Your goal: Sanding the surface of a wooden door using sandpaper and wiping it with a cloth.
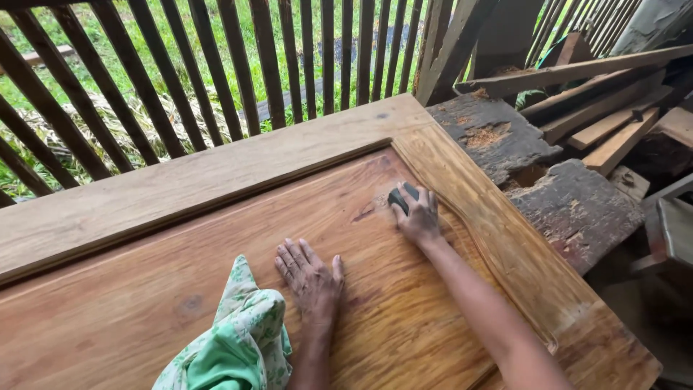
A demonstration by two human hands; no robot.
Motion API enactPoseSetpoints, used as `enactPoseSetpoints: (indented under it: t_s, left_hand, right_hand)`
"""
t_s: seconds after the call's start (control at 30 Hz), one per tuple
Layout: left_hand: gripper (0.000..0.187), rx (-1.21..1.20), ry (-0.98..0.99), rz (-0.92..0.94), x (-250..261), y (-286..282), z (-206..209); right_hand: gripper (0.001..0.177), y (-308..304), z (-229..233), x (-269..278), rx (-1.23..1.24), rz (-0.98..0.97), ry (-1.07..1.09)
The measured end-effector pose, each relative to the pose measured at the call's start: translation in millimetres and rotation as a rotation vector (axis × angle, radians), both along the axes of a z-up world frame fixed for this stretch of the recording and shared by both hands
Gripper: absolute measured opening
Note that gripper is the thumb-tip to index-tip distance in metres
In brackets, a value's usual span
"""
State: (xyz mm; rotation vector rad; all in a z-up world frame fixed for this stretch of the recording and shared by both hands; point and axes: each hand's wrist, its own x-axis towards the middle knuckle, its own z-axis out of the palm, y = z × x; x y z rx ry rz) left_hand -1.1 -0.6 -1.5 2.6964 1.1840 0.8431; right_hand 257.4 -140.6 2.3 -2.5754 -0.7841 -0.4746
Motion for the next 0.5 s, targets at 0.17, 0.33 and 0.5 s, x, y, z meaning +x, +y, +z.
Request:
enactPoseSetpoints:
  t_s: [0.17, 0.33, 0.5]
  left_hand:
    - [0.091, 0.034, 0.005, -0.003, -1, 1, -5]
    - [0.092, 0.018, 0.003, 0.007, 2, -1, -5]
    - [0.090, 0.029, 0.010, -0.020, -2, 1, 2]
  right_hand:
    - [0.061, 20, -26, 48, 0.006, -0.042, -0.066]
    - [0.063, 5, -5, 3, 0.028, -0.006, -0.061]
    - [0.060, 25, -26, 55, 0.032, -0.049, -0.083]
